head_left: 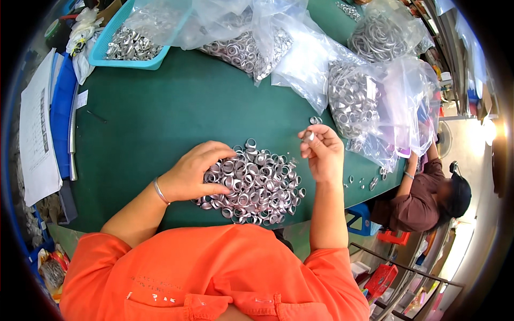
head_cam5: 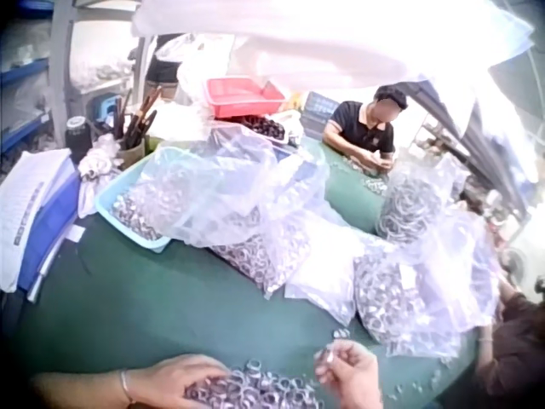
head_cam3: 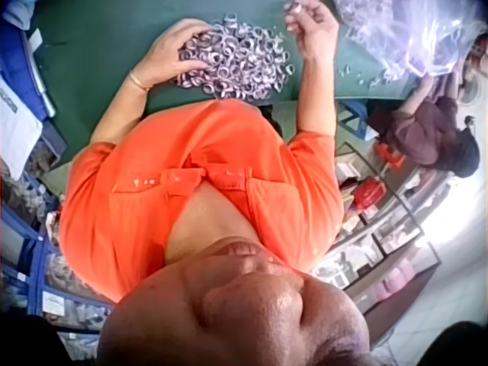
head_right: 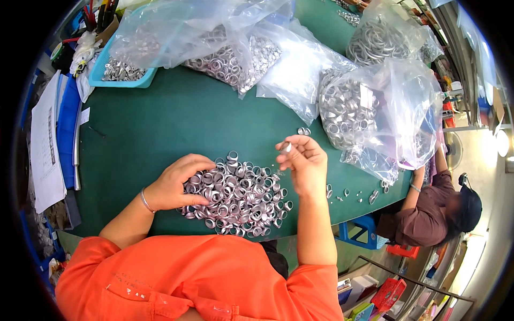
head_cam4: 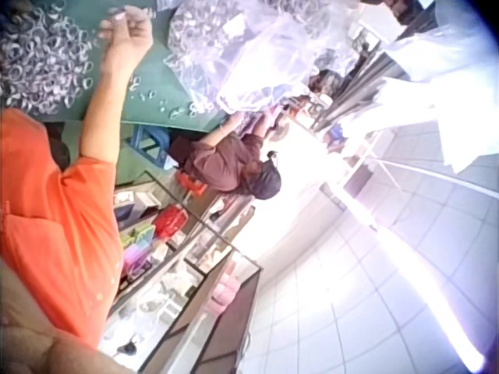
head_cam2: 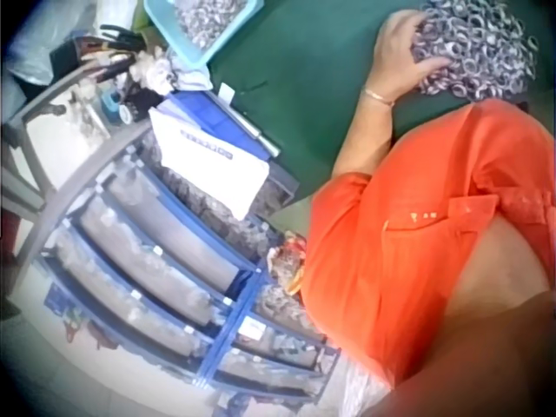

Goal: The person sorts metal rings on a workbench, places them into a plastic bag, retrieves a pen from an overhead shelf, and writes on a paper tag.

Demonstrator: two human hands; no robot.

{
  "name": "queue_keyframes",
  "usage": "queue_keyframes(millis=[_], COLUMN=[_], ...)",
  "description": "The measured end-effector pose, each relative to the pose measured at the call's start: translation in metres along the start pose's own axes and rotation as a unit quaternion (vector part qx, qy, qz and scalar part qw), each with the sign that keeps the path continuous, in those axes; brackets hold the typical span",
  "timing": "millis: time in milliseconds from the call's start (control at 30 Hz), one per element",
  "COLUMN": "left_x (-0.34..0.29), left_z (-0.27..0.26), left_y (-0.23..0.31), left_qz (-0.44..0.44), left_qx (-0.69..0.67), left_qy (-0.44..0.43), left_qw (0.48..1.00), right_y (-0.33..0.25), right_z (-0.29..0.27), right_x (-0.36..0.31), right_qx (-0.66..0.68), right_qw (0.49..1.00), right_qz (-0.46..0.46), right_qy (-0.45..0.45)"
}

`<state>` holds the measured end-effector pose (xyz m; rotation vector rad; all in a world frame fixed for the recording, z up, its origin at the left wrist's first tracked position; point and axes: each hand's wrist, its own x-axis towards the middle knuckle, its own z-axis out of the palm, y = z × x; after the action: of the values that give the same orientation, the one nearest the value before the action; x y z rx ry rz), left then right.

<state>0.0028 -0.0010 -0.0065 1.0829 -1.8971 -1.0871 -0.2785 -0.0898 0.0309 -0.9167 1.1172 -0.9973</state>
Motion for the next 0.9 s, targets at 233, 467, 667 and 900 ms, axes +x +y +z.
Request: queue_keyframes(millis=[233,467,667,900], left_x=[-0.003,-0.003,-0.004,-0.001], left_z=[-0.001,0.0,0.001,0.0], left_y=[-0.004,-0.002,-0.001,0.001], left_qz=[0.012,0.015,0.018,0.0], left_qx=[0.003,-0.002,0.005,-0.001], left_qy=[0.011,0.006,0.008,0.004], left_qw=[1.0,1.0,1.0,1.0], right_y=[0.011,0.019,0.009,-0.001], right_z=[0.023,-0.034,-0.03,-0.021], right_x=[-0.022,0.027,0.013,-0.011], right_qx=[-0.299,-0.577,-0.299,0.061], right_qw=[0.91,0.72,0.943,0.996], right_qz=[-0.252,-0.367,-0.061,0.056], right_qy=[-0.135,0.119,0.132,-0.039])
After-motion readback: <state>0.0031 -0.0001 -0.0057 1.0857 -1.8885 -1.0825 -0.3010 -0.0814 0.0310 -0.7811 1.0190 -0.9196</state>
